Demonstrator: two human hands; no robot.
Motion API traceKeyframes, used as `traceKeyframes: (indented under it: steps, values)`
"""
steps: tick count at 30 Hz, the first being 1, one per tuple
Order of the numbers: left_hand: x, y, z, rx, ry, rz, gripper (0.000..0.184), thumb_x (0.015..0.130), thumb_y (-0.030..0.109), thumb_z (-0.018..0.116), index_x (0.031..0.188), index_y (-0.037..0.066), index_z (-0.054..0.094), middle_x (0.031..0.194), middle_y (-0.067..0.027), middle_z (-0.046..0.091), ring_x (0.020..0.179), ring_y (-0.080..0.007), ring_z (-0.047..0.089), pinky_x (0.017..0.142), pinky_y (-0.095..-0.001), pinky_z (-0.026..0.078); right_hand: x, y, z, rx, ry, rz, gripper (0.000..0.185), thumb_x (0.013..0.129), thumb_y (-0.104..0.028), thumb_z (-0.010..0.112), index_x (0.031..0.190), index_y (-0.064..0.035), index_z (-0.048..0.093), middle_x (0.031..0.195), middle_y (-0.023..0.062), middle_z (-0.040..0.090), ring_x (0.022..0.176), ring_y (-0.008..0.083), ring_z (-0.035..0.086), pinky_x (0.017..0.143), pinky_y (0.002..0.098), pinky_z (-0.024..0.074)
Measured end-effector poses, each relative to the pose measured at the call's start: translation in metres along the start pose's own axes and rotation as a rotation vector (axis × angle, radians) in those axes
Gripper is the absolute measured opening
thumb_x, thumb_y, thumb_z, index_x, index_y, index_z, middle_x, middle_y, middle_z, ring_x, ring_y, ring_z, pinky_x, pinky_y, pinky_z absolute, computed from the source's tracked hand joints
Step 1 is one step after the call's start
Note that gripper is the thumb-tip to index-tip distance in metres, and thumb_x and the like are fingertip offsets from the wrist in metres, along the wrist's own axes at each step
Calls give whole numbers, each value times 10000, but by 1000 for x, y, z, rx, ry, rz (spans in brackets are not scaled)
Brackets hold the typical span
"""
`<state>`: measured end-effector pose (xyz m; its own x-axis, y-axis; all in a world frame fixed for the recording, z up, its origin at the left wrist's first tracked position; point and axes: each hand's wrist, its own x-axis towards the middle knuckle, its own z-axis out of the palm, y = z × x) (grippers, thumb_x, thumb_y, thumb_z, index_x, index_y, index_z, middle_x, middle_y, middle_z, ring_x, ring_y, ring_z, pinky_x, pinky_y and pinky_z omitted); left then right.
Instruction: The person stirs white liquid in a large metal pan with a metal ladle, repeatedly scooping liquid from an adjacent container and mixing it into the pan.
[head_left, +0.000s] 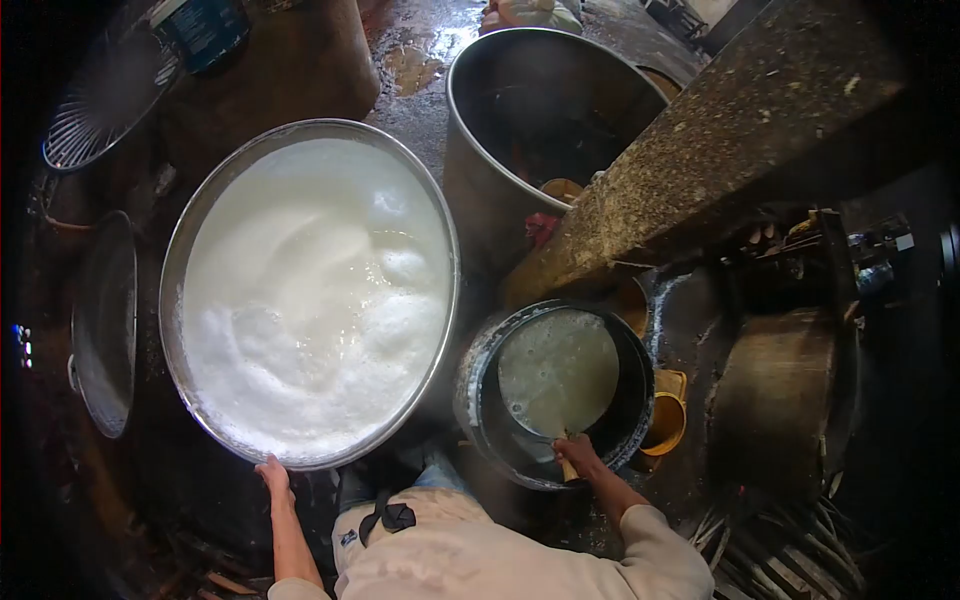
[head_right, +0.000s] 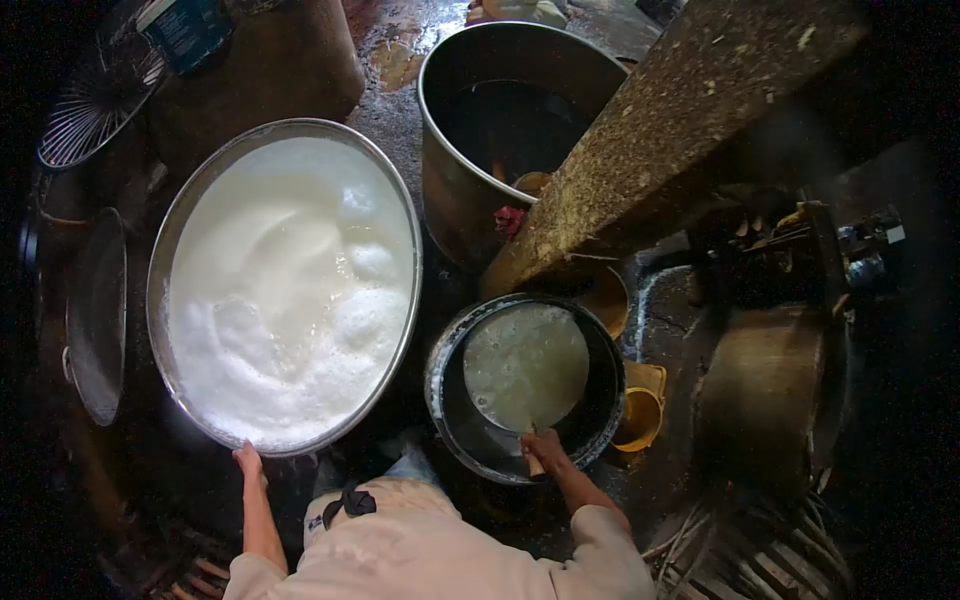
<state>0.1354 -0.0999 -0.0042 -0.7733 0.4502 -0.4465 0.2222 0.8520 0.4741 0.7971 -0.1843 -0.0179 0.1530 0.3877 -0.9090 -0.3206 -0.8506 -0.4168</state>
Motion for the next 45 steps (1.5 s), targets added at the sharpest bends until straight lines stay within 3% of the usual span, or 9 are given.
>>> traceKeyframes:
  steps: [5,7,9,11,15,19,23,27,45]
  values:
    - [-20,15,3,20,38,18,593,890,316,439,1181,-176,281,1246,-312,388,1146,-366,429,957,-386,348,-81,-39,-11,7,9,-15,109,765,-29,607,673,-24,549,587,65,545,475,167,536,412,291,449]
    - [-43,34,-2,-122,35,30,598,885,329,457,1166,-182,326,1231,-315,401,1137,-364,439,958,-378,348,-107,-52,-17,-393,-50,-83,62,768,-23,616,757,-47,561,622,32,533,522,130,535,421,273,437]
    - [-32,22,2,-180,25,11,606,886,348,459,1179,-168,339,1232,-301,407,1135,-354,442,957,-374,349,-90,-35,-44,-968,-261,-487,54,775,-42,616,741,-43,574,588,39,534,500,137,538,418,280,436]
    - [-28,22,-4,-235,21,-9,614,886,366,461,1192,-155,351,1234,-287,412,1133,-344,445,955,-371,350,-134,-64,-9,-308,61,92,63,773,-39,614,731,-33,567,551,46,520,460,152,526,404,285,429]
    - [4,42,-26,-466,104,-96,610,904,430,377,1309,-25,354,1335,-161,387,1200,-258,414,991,-373,320,-166,-83,33,-345,40,35,94,748,-15,629,708,-28,545,560,55,528,444,165,524,388,299,430]
    - [118,12,-16,-524,205,353,512,926,387,315,1102,-51,513,1085,-255,534,1000,-367,533,818,-439,421,-190,-108,115,-385,27,20,109,741,-14,639,702,-27,538,563,51,523,433,172,519,392,300,429]
    - [105,80,-60,-184,166,-15,556,934,417,295,997,-83,532,904,-281,581,861,-443,558,756,-482,442,-178,-108,200,-415,-119,27,83,754,0,596,751,-13,514,555,53,488,439,147,487,403,291,407]
    - [123,52,-31,-104,429,170,427,914,387,372,862,-4,535,863,-262,606,838,-439,571,685,-498,444,-148,-99,290,-369,-275,67,66,771,-29,588,780,-5,527,600,48,487,473,153,502,423,293,423]
    - [80,97,-77,-163,329,123,343,925,290,415,884,-40,497,818,-248,571,786,-419,567,667,-467,450,-70,-60,594,-335,-390,38,47,768,-32,571,796,-1,549,579,45,476,469,144,481,420,266,424]
